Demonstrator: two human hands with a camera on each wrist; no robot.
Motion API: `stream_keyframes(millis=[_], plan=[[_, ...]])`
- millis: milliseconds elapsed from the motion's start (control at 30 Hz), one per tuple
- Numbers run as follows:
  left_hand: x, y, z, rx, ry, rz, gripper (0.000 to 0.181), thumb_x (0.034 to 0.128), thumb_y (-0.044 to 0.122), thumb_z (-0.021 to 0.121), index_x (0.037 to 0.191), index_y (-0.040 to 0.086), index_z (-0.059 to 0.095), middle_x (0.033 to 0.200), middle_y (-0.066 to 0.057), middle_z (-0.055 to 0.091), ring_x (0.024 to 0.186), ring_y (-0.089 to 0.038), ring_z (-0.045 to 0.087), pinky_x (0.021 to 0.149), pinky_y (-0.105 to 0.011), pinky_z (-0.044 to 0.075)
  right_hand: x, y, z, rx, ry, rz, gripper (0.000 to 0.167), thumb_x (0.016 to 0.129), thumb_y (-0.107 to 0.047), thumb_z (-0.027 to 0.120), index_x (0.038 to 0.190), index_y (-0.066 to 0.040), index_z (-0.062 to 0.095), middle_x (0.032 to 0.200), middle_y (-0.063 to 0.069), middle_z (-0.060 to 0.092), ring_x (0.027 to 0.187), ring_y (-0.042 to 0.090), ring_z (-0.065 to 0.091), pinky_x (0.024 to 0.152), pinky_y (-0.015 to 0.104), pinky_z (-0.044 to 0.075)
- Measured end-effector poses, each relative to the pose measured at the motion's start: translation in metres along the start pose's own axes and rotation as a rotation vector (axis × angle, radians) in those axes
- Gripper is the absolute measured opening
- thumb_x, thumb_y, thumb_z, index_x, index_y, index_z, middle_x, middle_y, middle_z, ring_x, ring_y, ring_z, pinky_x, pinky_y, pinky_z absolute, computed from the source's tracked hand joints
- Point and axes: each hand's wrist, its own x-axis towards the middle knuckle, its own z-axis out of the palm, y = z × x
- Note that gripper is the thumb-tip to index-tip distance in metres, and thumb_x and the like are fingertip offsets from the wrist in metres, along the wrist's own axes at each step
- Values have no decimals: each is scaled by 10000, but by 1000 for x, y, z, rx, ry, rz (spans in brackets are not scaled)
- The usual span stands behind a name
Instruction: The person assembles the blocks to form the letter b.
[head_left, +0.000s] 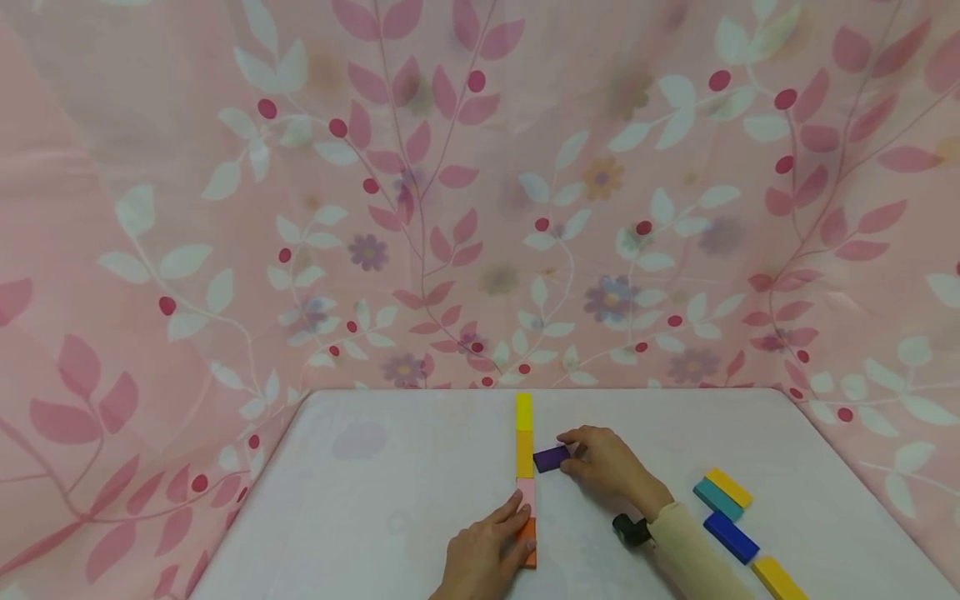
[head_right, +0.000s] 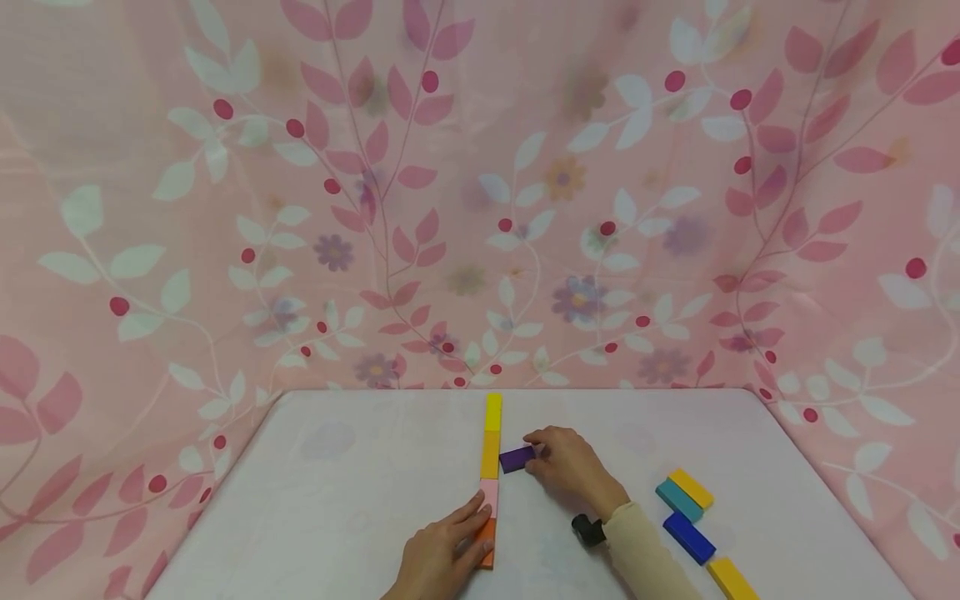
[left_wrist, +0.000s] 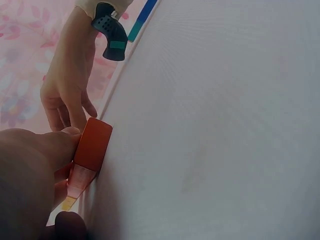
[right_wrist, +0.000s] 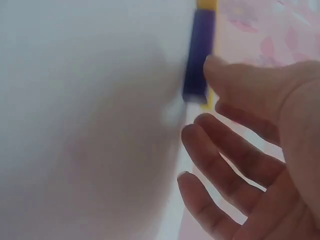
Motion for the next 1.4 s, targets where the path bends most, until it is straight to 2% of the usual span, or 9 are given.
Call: stream_keyframes(millis=[100, 333, 400, 567, 833, 933, 1067, 1267, 1400], plan=[[1, 0, -1, -7, -8, -7, 536, 981, 549, 700, 1449, 290, 669, 1581, 132, 556, 1290, -256, 696, 872, -546, 622, -1, 7, -10, 28, 6, 34, 389, 921, -238, 845, 1291, -151, 763, 1175, -18, 771, 995, 153, 682, 950, 466, 606], [1, -1, 1, -9, -7, -3, 535, 981, 539, 701, 1451, 287, 667, 1579, 126, 561, 1293, -268, 693, 857, -539, 619, -18, 36, -49, 30, 107, -57, 396, 974, -251, 787, 1306, -43, 734, 1282, 130, 759, 1029, 284, 738, 865, 485, 608], [1, -1, 1, -14, -7, -2, 532, 982, 539, 701, 1450, 288, 669, 1578, 126, 562, 1286, -272, 697, 850, -533, 619, -26, 43, -60, 17, 132, -51, 404, 974, -267, 786, 1299, -32, 735, 1281, 144, 758, 1037, 309, 743, 850, 489, 610], [-1, -1, 3, -11, 7, 14, 517, 983, 520, 707, 1444, 288, 674, 1572, 126, 567, 1268, -278, 708, 828, -523, 623, -51, 70, -82, -23, 160, 26, 463, 969, -319, 790, 1305, -7, 725, 1283, 221, 736, 1093, 408, 722, 895, 596, 596], [1, 0, 0, -20, -4, -7, 525, 977, 536, 709, 1435, 279, 682, 1570, 126, 569, 1280, -290, 699, 836, -545, 618, -91, 115, -104, -141, 112, 157, 605, 959, -367, 781, 1352, 72, 646, 1321, 401, 625, 1202, 626, 580, 980, 766, 475], [0, 0, -2, -6, 0, 0, 521, 979, 534, 707, 1432, 278, 685, 1566, 120, 576, 1277, -286, 701, 837, -534, 620, -102, 126, -105, -161, 72, 182, 588, 958, -369, 781, 1322, 75, 659, 1230, 386, 658, 1114, 587, 625, 929, 739, 515], [0, 1, -4, 3, 5, 1, 517, 980, 528, 710, 1432, 279, 686, 1563, 114, 581, 1279, -285, 701, 850, -535, 621, -107, 130, -106, -131, 54, 177, 499, 947, -334, 800, 1245, 57, 712, 1122, 295, 720, 984, 433, 706, 850, 638, 593], [2, 2, -2, -18, 0, -5, 517, 979, 535, 707, 1428, 278, 689, 1560, 108, 586, 1282, -285, 699, 860, -536, 620, -105, 127, -108, -58, 3, 235, 436, 956, -330, 793, 1196, 31, 742, 1076, 158, 761, 957, 307, 713, 867, 532, 627], [3, 0, -1, 13, 3, -4, 514, 978, 542, 705, 1425, 290, 691, 1552, 108, 594, 1256, -272, 715, 831, -499, 628, -106, 126, -109, -34, -26, 224, 442, 956, -338, 793, 1216, 14, 736, 1100, 132, 764, 976, 288, 716, 876, 519, 630]])
